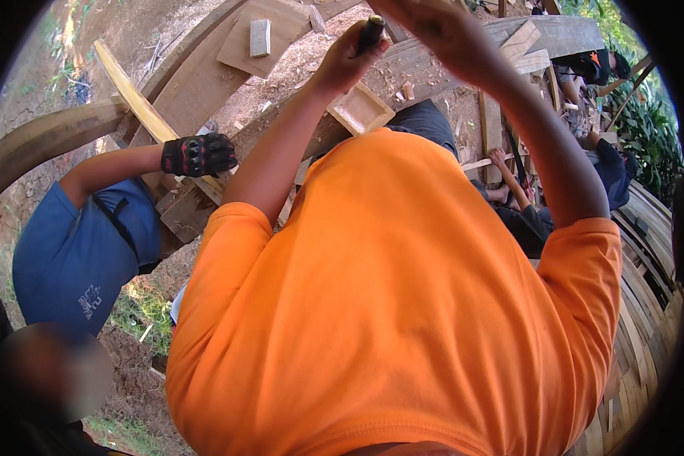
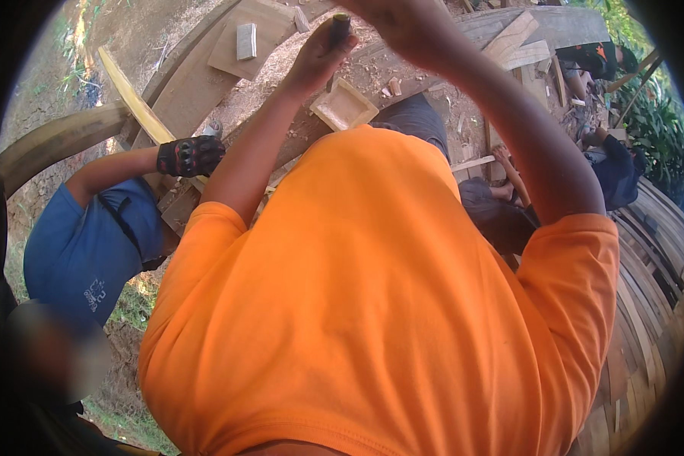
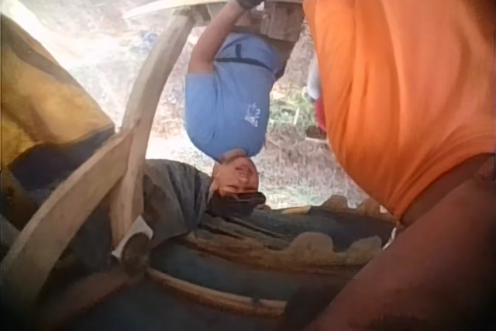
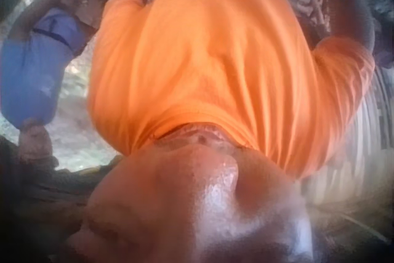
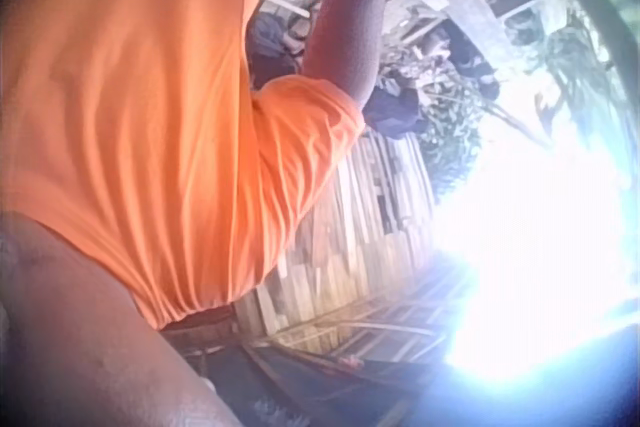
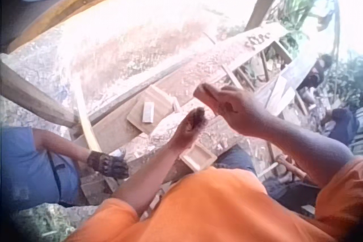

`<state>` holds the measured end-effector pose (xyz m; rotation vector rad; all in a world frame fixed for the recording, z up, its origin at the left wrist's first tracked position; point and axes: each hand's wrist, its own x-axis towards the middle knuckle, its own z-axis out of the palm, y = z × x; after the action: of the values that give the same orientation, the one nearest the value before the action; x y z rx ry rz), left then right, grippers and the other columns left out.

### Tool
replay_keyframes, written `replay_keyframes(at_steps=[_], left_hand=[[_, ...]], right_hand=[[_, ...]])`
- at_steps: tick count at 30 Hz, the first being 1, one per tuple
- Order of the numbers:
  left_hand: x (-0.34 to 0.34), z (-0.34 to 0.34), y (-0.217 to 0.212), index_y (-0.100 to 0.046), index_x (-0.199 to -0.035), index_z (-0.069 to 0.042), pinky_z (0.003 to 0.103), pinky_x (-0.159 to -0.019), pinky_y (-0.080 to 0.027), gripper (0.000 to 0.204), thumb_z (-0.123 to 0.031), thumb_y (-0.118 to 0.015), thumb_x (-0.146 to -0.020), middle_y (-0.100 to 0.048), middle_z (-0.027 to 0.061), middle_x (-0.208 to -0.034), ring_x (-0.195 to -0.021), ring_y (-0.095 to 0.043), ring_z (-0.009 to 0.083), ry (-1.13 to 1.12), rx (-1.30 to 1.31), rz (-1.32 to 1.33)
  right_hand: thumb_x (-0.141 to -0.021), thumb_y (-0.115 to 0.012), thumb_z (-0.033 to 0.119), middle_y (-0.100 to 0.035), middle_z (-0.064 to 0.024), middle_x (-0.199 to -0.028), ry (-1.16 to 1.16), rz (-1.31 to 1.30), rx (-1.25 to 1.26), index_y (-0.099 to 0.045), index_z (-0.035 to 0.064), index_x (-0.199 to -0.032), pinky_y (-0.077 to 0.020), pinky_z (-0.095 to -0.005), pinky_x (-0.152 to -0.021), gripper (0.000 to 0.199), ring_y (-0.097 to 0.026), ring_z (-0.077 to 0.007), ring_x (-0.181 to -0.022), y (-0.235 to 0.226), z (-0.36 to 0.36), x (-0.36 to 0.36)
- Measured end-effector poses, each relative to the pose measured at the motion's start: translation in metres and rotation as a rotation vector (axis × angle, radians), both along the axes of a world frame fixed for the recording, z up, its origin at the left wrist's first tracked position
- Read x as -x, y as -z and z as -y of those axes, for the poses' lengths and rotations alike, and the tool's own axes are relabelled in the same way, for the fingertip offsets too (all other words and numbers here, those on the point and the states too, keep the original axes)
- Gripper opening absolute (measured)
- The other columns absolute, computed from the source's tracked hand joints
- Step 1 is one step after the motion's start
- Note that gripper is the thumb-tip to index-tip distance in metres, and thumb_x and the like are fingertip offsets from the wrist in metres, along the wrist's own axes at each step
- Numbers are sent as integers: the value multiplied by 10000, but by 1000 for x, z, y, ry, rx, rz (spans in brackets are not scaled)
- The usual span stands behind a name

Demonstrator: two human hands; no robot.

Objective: The person carves a small wooden block using a chisel, removing shavings while holding the wood by hand and with the help of an assistant.

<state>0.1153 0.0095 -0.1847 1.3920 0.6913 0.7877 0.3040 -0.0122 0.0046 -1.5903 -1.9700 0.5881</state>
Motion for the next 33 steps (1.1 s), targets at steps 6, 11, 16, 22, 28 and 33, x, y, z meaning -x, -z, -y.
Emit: replay_keyframes(at_steps=[6,11,16,22,28,33], left_hand=[[-8,1,-1,-613,-1027,-106,270,-735,-446,239,-327,-702,-1011,-549,-52,-826,-784,-498,73,-11,-13,161],[2,-5,0,-612,-1019,-98,269,-746,-452,224,-305,-698,-1014,-561,-46,-827,-792,-510,76,68,-23,14],[-9,-3,-4,-614,-1030,-103,268,-756,-453,244,-326,-711,-1006,-576,-48,-848,-811,-516,67,79,-13,47],[-20,18,-7,-615,-1029,-106,273,-720,-437,248,-333,-711,-1006,-543,-62,-815,-772,-487,63,-7,38,138],[-18,28,3,-635,-1120,-86,270,-759,-457,281,-331,-710,-1006,-588,-44,-877,-824,-517,60,72,43,92],[-4,23,16,-636,-1186,-58,266,-806,-470,333,-322,-719,-1001,-617,-33,-956,-873,-541,69,80,-15,-46]], right_hand=[[-1054,-575,168,-680,-201,-1000,-188,166,-217,-491,64,-1513,-506,-490,-909,478,-659,-365,-887,25,17,23],[-1086,-537,217,-702,-204,-1155,81,-19,-3,-497,52,-1506,-521,-361,-933,453,-675,-214,-1034,-3,-12,11],[-1090,-541,235,-736,-191,-1106,-72,-98,-133,-525,40,-1476,-536,-332,-840,433,-707,-221,-999,16,-9,-10],[-1097,-506,245,-735,-170,-1178,-99,163,-119,-480,45,-1514,-521,-313,-907,463,-692,-205,-996,24,24,-1],[-1105,-485,275,-688,-236,-1254,-202,4,-189,-457,30,-1526,-476,-356,-1041,487,-662,-306,-1195,71,37,-8],[-1095,-483,221,-699,-243,-1186,53,-52,-166,-481,-1,-1499,-495,-377,-1004,460,-689,-265,-1089,6,16,-14]])
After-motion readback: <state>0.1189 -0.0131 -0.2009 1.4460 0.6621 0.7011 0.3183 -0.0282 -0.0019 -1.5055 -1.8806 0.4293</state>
